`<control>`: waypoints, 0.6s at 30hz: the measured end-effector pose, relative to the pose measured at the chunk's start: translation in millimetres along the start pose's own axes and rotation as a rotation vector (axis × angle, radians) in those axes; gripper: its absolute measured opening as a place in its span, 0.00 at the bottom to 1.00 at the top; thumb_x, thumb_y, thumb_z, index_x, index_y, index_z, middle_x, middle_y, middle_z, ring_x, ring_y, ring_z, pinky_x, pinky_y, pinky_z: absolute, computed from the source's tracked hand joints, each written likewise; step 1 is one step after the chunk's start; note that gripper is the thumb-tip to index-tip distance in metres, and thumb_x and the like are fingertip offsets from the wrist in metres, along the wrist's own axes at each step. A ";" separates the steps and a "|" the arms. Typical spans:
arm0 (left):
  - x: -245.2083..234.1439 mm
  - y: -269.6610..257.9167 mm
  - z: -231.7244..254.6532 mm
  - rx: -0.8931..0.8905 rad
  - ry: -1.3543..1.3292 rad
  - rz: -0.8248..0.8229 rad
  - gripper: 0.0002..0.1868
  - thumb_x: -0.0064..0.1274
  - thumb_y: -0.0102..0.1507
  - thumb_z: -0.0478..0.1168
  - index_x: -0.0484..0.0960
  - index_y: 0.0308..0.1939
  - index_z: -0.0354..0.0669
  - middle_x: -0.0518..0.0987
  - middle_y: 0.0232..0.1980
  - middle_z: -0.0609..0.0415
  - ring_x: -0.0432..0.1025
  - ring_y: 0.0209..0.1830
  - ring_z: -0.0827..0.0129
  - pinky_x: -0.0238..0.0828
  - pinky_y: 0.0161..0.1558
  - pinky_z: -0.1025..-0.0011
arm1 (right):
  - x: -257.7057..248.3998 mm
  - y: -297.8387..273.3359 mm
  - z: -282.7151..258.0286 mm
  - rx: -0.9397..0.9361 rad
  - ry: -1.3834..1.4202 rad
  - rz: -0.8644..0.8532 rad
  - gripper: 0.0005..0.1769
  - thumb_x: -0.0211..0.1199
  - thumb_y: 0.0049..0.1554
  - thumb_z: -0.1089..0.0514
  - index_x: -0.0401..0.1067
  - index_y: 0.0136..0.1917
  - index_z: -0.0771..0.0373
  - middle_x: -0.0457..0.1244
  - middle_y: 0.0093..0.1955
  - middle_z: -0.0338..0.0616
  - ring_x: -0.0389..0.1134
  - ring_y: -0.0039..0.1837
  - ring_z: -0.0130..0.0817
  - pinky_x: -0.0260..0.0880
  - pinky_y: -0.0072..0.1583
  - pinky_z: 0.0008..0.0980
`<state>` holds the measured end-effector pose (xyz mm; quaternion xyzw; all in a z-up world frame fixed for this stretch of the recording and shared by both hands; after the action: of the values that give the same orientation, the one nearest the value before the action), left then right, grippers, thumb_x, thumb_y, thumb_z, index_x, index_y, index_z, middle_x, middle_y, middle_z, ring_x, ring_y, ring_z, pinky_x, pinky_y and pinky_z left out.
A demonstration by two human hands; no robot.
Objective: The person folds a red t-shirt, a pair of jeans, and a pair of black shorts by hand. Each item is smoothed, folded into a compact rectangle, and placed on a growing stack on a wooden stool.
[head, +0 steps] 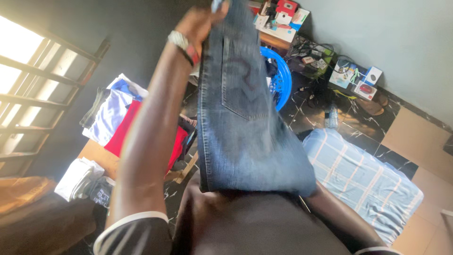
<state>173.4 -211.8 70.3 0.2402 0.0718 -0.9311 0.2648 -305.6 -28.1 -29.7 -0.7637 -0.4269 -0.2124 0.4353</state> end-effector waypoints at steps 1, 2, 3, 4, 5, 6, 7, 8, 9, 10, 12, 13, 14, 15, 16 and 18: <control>14.9 -8.1 -28.4 -0.098 0.023 -0.043 0.21 0.54 0.66 0.52 0.82 0.49 0.36 0.83 0.44 0.51 0.76 0.41 0.63 0.75 0.46 0.61 | -4.8 -10.8 3.1 0.020 -0.004 0.009 0.21 0.64 0.58 0.50 0.74 0.61 0.62 0.70 0.60 0.44 0.69 0.62 0.37 0.68 0.65 0.41; 29.1 -20.4 -54.5 -0.201 0.043 -0.085 0.22 0.53 0.66 0.53 0.83 0.49 0.36 0.83 0.44 0.51 0.77 0.41 0.62 0.75 0.45 0.60 | -8.5 -19.4 6.2 0.034 -0.007 0.019 0.22 0.64 0.58 0.49 0.73 0.61 0.62 0.69 0.60 0.44 0.69 0.63 0.38 0.68 0.65 0.41; 45.2 -40.8 -82.6 -0.325 -0.005 -0.176 0.23 0.53 0.66 0.54 0.83 0.49 0.36 0.83 0.44 0.50 0.77 0.41 0.61 0.75 0.45 0.59 | -11.0 -26.4 8.8 0.047 -0.004 0.019 0.22 0.63 0.58 0.49 0.73 0.62 0.62 0.69 0.61 0.44 0.68 0.63 0.38 0.67 0.65 0.41; 61.6 -65.2 -107.0 -0.448 -0.119 -0.277 0.24 0.53 0.66 0.56 0.83 0.49 0.35 0.83 0.43 0.50 0.77 0.40 0.61 0.75 0.44 0.59 | -12.8 -30.8 10.0 0.044 0.004 0.028 0.22 0.63 0.58 0.49 0.73 0.62 0.62 0.69 0.61 0.44 0.68 0.63 0.38 0.67 0.66 0.41; 72.7 -92.4 -127.0 -0.593 -0.225 -0.347 0.26 0.53 0.66 0.57 0.83 0.49 0.35 0.83 0.43 0.49 0.77 0.40 0.60 0.76 0.44 0.58 | -14.1 -31.8 8.8 0.042 0.003 0.033 0.23 0.63 0.59 0.48 0.73 0.62 0.62 0.69 0.61 0.44 0.68 0.64 0.38 0.67 0.66 0.42; 85.3 -125.5 -144.2 -0.657 -0.510 -0.456 0.27 0.52 0.66 0.58 0.83 0.49 0.35 0.83 0.43 0.48 0.77 0.40 0.59 0.76 0.43 0.57 | -13.6 -32.1 7.4 0.038 0.007 0.033 0.23 0.62 0.59 0.48 0.72 0.63 0.62 0.69 0.62 0.44 0.68 0.64 0.38 0.66 0.66 0.42; 95.4 -155.2 -152.0 -0.702 -0.869 -0.587 0.29 0.50 0.70 0.62 0.81 0.52 0.36 0.83 0.47 0.47 0.76 0.43 0.58 0.74 0.50 0.56 | -13.4 -30.1 3.0 0.032 0.012 0.033 0.23 0.62 0.59 0.48 0.72 0.63 0.62 0.68 0.62 0.44 0.67 0.65 0.38 0.66 0.67 0.42; 99.5 -179.8 -153.7 -0.727 -1.233 -0.712 0.31 0.48 0.74 0.65 0.80 0.54 0.37 0.82 0.50 0.46 0.74 0.47 0.57 0.72 0.56 0.54 | -11.4 -26.3 -0.7 0.029 0.014 0.031 0.24 0.62 0.59 0.47 0.72 0.63 0.62 0.68 0.63 0.44 0.67 0.65 0.38 0.66 0.67 0.42; 97.6 -201.7 -153.1 -0.830 -1.225 -0.709 0.36 0.43 0.70 0.68 0.80 0.54 0.36 0.82 0.51 0.44 0.75 0.50 0.57 0.71 0.58 0.55 | -7.1 -23.2 -2.7 0.014 0.023 0.039 0.24 0.61 0.59 0.47 0.71 0.64 0.62 0.68 0.63 0.44 0.67 0.65 0.38 0.65 0.67 0.42; 90.8 -224.3 -148.7 -0.932 -1.216 -0.705 0.41 0.39 0.65 0.72 0.79 0.55 0.35 0.83 0.52 0.42 0.76 0.52 0.56 0.70 0.59 0.56 | -3.0 -17.3 -6.2 0.004 0.031 0.044 0.25 0.61 0.60 0.47 0.71 0.64 0.62 0.68 0.63 0.44 0.67 0.66 0.39 0.65 0.67 0.43; 66.9 -267.2 -130.6 -0.987 -1.071 -0.641 0.47 0.35 0.62 0.75 0.76 0.58 0.35 0.81 0.57 0.44 0.74 0.59 0.59 0.67 0.63 0.59 | 5.8 0.8 -14.2 -0.027 0.054 0.050 0.25 0.60 0.60 0.46 0.71 0.65 0.62 0.67 0.64 0.44 0.66 0.67 0.39 0.65 0.68 0.43; 52.3 -284.7 -118.7 -0.937 -0.930 -0.588 0.47 0.35 0.63 0.76 0.74 0.62 0.35 0.79 0.61 0.48 0.73 0.63 0.63 0.65 0.66 0.61 | 10.4 10.8 -18.5 -0.041 0.065 0.052 0.26 0.60 0.60 0.46 0.70 0.65 0.62 0.67 0.65 0.44 0.66 0.67 0.39 0.64 0.68 0.43; 38.3 -299.0 -106.1 -0.887 -0.790 -0.535 0.48 0.34 0.65 0.76 0.72 0.65 0.35 0.77 0.65 0.52 0.71 0.66 0.68 0.63 0.68 0.64 | 14.8 21.3 -23.1 -0.058 0.069 0.055 0.26 0.60 0.60 0.45 0.70 0.66 0.62 0.67 0.65 0.45 0.66 0.67 0.39 0.64 0.69 0.43; 25.6 -311.5 -92.1 -0.756 -0.932 -0.554 0.47 0.36 0.65 0.74 0.73 0.65 0.33 0.79 0.63 0.50 0.72 0.64 0.67 0.65 0.67 0.65 | 18.3 29.0 -28.5 -0.074 0.075 0.059 0.26 0.59 0.60 0.45 0.70 0.66 0.62 0.67 0.65 0.45 0.65 0.68 0.39 0.64 0.69 0.43; 13.6 -322.5 -79.0 -0.618 -1.068 -0.568 0.46 0.38 0.66 0.73 0.74 0.64 0.31 0.80 0.62 0.48 0.74 0.62 0.66 0.67 0.66 0.65 | 23.4 35.9 -30.7 -0.087 0.080 0.065 0.27 0.59 0.61 0.45 0.70 0.67 0.63 0.67 0.66 0.45 0.65 0.68 0.39 0.63 0.69 0.44; -3.9 -334.8 -56.4 -0.374 -1.128 -0.547 0.39 0.46 0.68 0.65 0.77 0.62 0.28 0.81 0.58 0.46 0.75 0.57 0.67 0.70 0.62 0.67 | 31.1 41.9 -39.5 -0.104 0.079 0.074 0.28 0.58 0.61 0.44 0.69 0.67 0.63 0.66 0.67 0.45 0.65 0.69 0.40 0.63 0.70 0.44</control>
<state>22.7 89.1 25.0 -0.3621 0.1412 -0.9199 0.0528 -251.7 -57.7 -7.4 -0.7916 -0.3692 -0.2478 0.4191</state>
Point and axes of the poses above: each hand's wrist, its own y-axis towards the middle knuckle, its own x-axis out of the palm, z = x × y, the point moved 1 cm from there along y, towards the middle knuckle
